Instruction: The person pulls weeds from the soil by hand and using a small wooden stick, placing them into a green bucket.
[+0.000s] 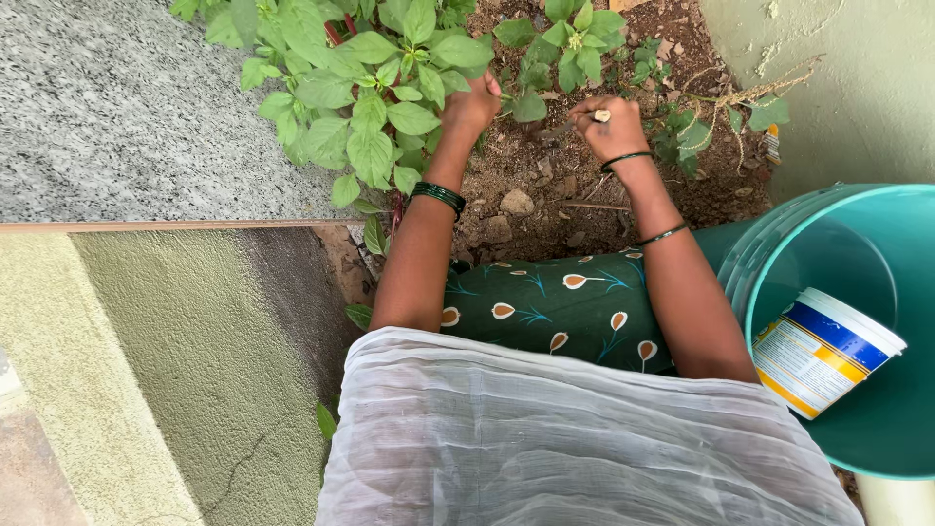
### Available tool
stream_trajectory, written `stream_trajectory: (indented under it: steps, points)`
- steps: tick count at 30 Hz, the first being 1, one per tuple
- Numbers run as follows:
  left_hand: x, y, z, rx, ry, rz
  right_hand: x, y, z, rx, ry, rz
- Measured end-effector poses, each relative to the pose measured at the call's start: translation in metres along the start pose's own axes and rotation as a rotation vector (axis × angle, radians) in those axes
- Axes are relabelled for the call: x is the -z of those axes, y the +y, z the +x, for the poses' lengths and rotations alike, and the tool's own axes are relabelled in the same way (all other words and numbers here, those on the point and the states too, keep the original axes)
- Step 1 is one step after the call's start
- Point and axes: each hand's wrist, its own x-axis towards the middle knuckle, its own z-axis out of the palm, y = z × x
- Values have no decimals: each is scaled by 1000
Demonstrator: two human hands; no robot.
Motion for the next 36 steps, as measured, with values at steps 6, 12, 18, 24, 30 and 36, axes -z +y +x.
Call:
stream_trajectory:
  steps: [6,12,18,24,30,36]
  points:
    - [-13,-14,19,154,-123,181,-16,-12,-3,-29,-151,221]
    - [-20,-18,28,229,-198,314,-20,-19,0,182,-76,-36]
    - [-39,-29,37,299,-116,317,-25,-21,-2,247,-14,-82]
    - [-42,-30,38,328,-167,209,-27,-28,-2,270,-52,-112]
    - [-40,-32,32,169,-153,342,-33,-38,-10,271,-142,-146]
    - [-24,-24,22,69,-175,384,-25,-15,0,263,-173,-158]
